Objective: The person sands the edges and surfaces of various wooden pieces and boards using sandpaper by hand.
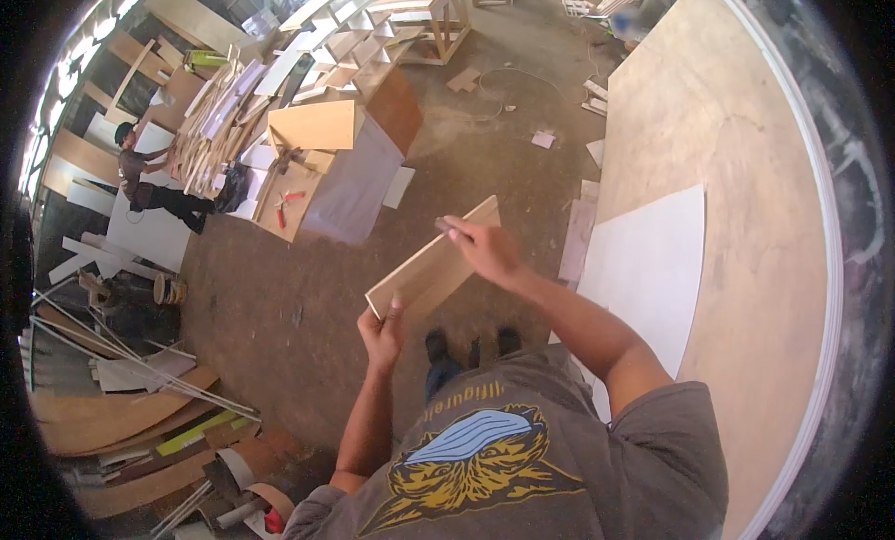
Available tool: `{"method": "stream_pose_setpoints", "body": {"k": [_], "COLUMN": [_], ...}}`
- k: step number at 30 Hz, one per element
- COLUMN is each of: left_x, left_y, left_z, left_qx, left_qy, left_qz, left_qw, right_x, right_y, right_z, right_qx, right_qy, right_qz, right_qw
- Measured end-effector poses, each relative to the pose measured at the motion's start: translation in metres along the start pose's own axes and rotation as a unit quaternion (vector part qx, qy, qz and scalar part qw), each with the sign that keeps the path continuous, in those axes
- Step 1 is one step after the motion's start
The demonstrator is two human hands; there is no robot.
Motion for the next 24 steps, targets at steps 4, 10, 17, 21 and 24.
{"method": "stream_pose_setpoints", "body": {"k": [4, 10, 17, 21, 24], "left_x": [0.005, 0.011, 0.016, 0.017, 0.018], "left_y": [0.006, 0.009, 0.012, 0.005, 0.007], "left_z": [0.006, 0.011, 0.014, 0.015, 0.015], "left_qx": [-0.105, -0.101, -0.129, -0.124, -0.144], "left_qy": [0.066, 0.113, 0.138, 0.146, 0.159], "left_qz": [-0.081, -0.106, -0.130, -0.129, -0.141], "left_qw": [0.989, 0.983, 0.973, 0.973, 0.966], "right_x": [-0.037, -0.006, -0.011, -0.013, -0.023], "right_y": [-0.029, 0.001, -0.019, -0.026, -0.032], "right_z": [0.018, 0.027, 0.035, 0.047, 0.058], "right_qx": [-0.036, -0.206, -0.226, -0.215, -0.193], "right_qy": [0.045, 0.075, 0.097, 0.059, 0.048], "right_qz": [-0.148, -0.043, -0.107, -0.122, -0.160], "right_qw": [0.987, 0.975, 0.963, 0.967, 0.967]}}
Point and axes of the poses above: each hand's wrist, its own x-axis towards the middle knuckle, its own z-axis out of the palm, y = z × x, the point moved 4 cm from there along x, towards the middle knuckle, and after that the axes turned 13 degrees about z, right-handed, at the moved point
